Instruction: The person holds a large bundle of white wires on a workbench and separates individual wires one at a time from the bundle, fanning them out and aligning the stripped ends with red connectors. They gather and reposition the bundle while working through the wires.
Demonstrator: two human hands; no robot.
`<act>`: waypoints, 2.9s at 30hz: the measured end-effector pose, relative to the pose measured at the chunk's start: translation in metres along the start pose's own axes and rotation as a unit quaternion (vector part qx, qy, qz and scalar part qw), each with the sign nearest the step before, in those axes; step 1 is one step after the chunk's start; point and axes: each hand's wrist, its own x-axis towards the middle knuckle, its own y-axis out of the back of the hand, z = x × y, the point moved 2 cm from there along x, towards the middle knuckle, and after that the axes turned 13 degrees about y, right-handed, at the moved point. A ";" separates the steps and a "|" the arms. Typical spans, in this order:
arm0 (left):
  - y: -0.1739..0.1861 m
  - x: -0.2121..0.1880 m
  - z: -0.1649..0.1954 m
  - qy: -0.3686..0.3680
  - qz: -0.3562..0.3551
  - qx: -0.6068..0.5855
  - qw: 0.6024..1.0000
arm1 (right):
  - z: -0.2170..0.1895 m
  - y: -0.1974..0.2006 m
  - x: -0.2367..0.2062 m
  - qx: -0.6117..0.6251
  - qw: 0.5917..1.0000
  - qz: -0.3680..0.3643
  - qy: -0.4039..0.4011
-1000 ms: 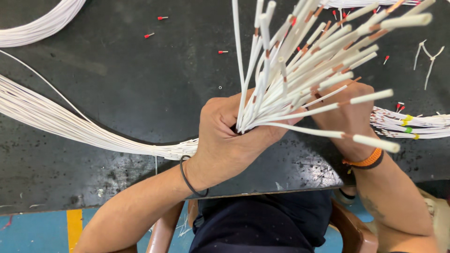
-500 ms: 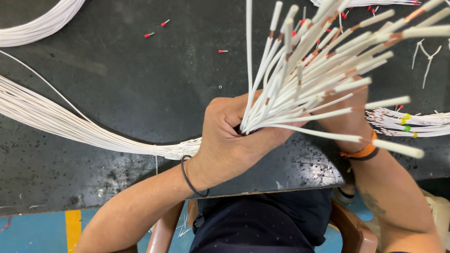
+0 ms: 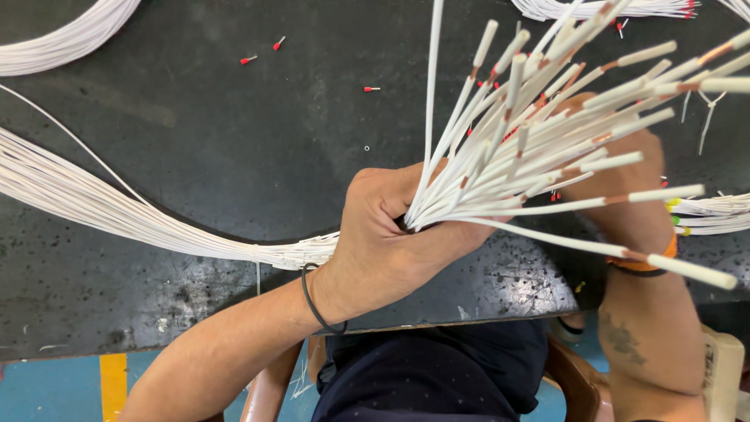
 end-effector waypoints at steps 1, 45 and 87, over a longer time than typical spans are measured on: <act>0.000 0.000 -0.001 0.004 0.001 0.002 1.000 | 0.002 -0.007 -0.002 0.007 0.999 -0.025 -0.032; 0.003 0.007 0.005 -0.034 -0.026 0.104 0.994 | -0.021 0.017 -0.023 0.639 0.694 0.312 -0.113; -0.001 0.002 -0.009 -0.019 -0.041 0.112 0.993 | -0.018 0.015 -0.056 0.744 0.588 0.267 -0.169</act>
